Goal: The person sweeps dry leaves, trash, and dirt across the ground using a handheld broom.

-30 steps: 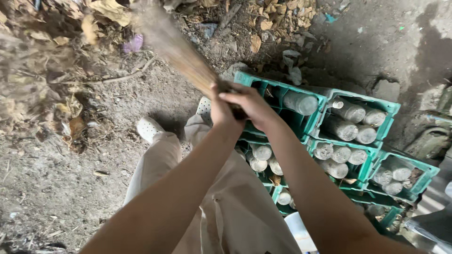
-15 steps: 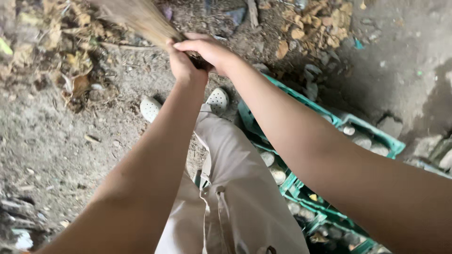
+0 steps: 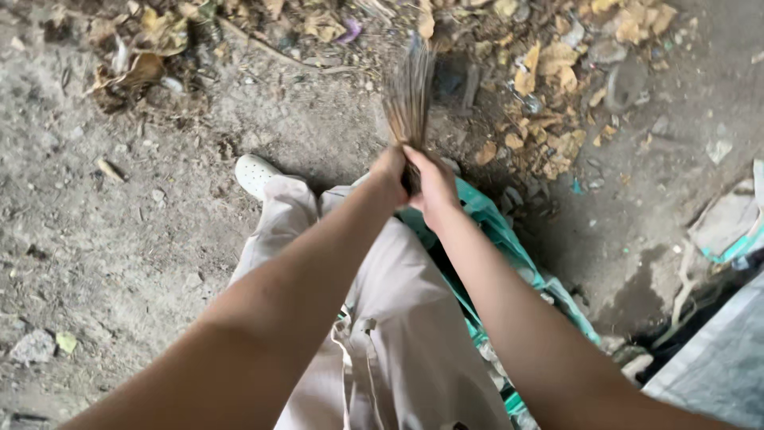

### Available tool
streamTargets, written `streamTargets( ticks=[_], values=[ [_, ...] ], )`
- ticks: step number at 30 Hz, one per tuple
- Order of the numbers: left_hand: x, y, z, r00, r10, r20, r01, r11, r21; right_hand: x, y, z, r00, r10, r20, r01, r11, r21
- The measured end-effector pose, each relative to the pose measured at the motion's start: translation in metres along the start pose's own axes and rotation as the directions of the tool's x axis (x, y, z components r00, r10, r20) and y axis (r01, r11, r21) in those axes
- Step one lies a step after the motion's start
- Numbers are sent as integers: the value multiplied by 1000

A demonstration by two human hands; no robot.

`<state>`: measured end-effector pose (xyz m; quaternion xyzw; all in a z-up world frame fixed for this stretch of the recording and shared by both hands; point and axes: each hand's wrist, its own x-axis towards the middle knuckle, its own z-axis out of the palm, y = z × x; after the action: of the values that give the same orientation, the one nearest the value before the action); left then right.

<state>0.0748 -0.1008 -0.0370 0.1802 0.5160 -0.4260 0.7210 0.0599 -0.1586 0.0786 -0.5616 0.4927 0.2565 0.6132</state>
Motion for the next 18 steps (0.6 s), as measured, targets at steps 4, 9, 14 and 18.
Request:
streamTargets(
  ticks=[4, 9, 14, 18],
  values=[
    [-30, 120, -85, 944, 330, 5, -317, 910, -268, 46, -7, 129, 912, -231, 340, 292, 946, -140],
    [-126, 197, -124, 755, 621, -211, -652, 675, -346, 41, -33, 246, 682, -11, 732, 264, 937, -231],
    [-175, 175, -140, 780, 619, -91, -605, 709, -361, 4, 0, 247, 585, -251, 771, 433, 901, -36],
    [-130, 102, -126, 943, 327, 61, -311, 933, -182, -37, 35, 173, 892, -213, 398, 244, 969, -27]
  ],
)
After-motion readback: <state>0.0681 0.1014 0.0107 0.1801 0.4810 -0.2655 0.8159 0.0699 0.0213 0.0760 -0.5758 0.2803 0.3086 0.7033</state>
